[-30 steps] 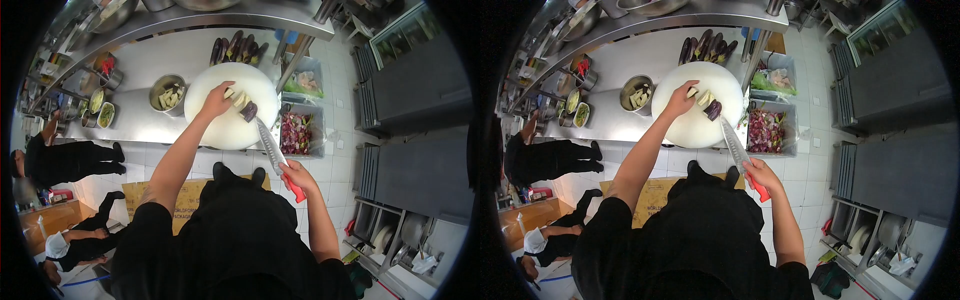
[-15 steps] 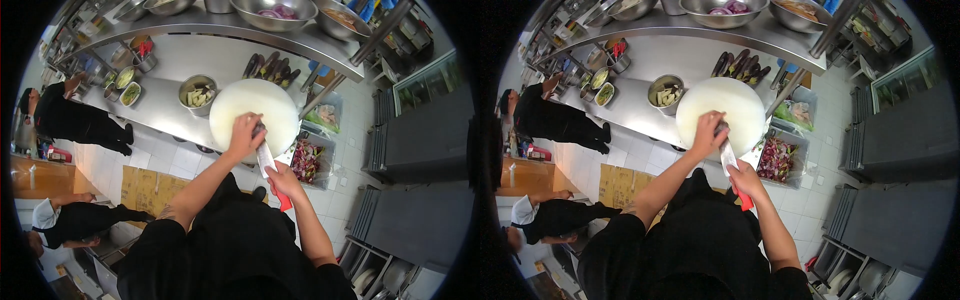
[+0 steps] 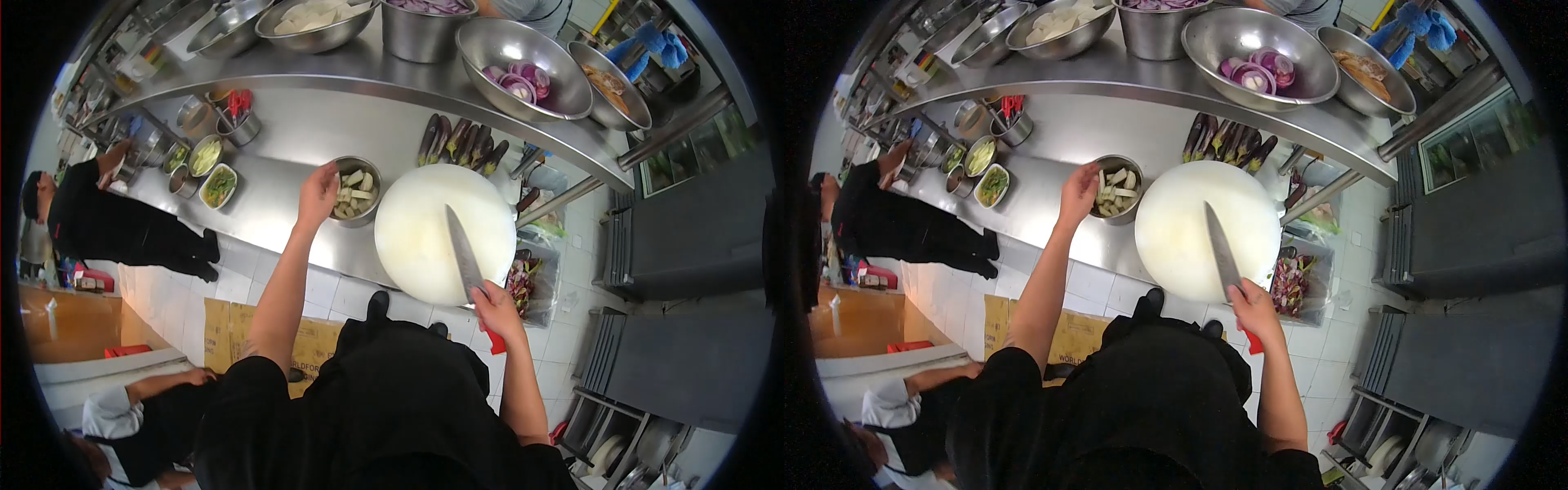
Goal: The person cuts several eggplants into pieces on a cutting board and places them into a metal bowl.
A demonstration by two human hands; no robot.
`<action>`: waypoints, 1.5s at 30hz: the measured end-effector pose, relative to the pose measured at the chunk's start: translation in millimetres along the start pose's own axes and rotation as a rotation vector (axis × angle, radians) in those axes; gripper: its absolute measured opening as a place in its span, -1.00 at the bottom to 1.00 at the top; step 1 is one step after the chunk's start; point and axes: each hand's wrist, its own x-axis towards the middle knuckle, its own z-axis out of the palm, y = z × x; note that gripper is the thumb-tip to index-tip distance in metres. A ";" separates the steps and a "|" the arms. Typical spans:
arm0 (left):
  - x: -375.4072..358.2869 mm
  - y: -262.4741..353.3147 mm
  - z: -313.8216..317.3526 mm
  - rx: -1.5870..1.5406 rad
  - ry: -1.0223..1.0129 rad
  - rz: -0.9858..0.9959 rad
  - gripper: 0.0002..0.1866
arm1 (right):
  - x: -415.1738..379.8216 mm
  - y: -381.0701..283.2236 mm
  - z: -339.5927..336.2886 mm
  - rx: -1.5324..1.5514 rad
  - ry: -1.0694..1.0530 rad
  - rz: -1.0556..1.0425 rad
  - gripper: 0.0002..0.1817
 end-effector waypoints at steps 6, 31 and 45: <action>54.3 14.9 17.9 0.896 -0.793 -0.100 -0.54 | -23.1 53.1 -0.2 -0.259 0.351 -0.070 -0.67; 156.8 62.1 348.7 -0.020 -0.713 -0.217 -0.48 | -116.3 96.7 -48.4 -0.214 0.334 0.014 -0.67; -130.4 147.9 185.9 0.469 -0.442 0.433 -0.59 | -28.7 149.8 -70.7 0.457 -0.086 0.054 -0.70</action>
